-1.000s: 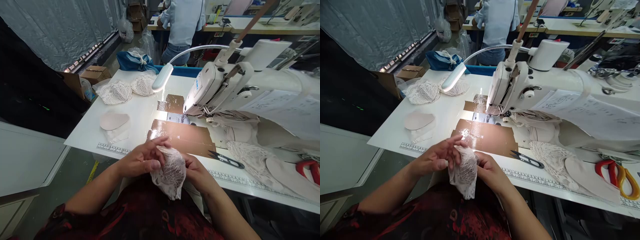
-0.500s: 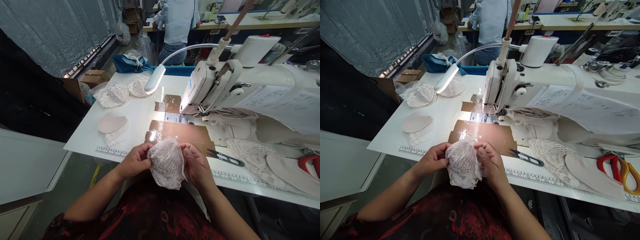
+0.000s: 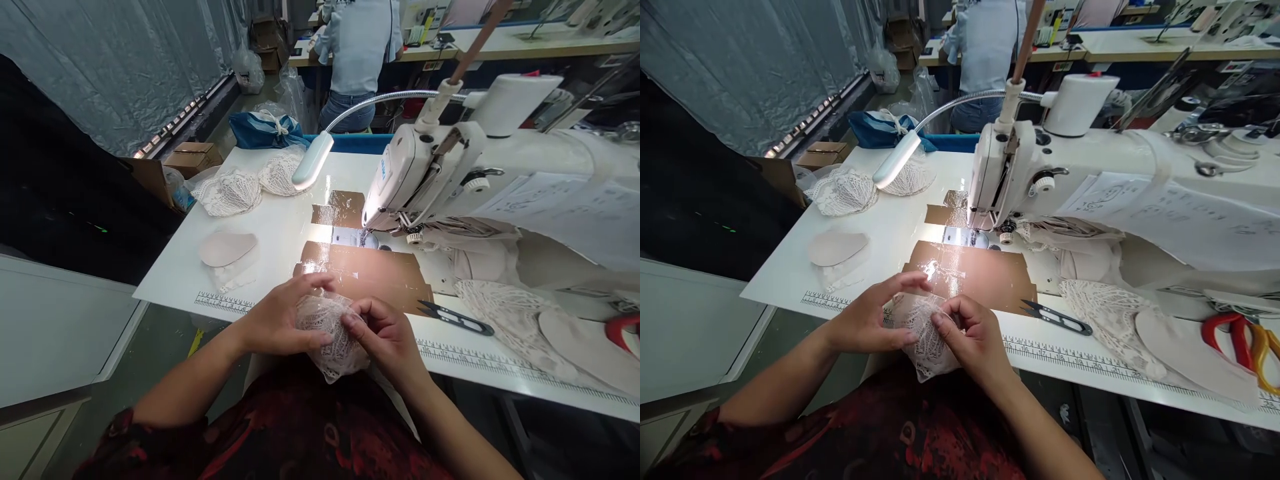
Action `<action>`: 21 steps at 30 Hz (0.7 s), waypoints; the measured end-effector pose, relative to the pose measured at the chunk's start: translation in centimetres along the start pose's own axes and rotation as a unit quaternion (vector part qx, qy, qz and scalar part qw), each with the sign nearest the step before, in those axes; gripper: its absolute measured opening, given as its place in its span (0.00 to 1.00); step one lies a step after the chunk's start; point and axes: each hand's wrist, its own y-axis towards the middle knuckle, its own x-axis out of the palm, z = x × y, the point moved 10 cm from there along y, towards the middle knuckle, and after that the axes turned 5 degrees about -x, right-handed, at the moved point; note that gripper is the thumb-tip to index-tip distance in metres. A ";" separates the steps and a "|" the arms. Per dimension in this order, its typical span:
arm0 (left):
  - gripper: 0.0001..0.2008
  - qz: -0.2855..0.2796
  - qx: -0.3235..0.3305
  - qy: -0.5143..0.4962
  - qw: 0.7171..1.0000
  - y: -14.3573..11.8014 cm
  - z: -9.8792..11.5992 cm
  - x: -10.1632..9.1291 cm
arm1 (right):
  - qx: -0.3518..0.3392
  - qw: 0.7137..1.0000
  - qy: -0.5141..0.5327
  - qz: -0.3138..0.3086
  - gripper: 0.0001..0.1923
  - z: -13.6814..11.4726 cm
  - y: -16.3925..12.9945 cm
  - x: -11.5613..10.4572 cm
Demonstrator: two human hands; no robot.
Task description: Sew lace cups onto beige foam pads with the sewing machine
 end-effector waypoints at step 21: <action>0.13 -0.072 -0.098 -0.145 0.982 2.9 -1.8 3.1 | -0.051 0.991 -0.089 0.090 0.10 -1.2 0.3 -2.7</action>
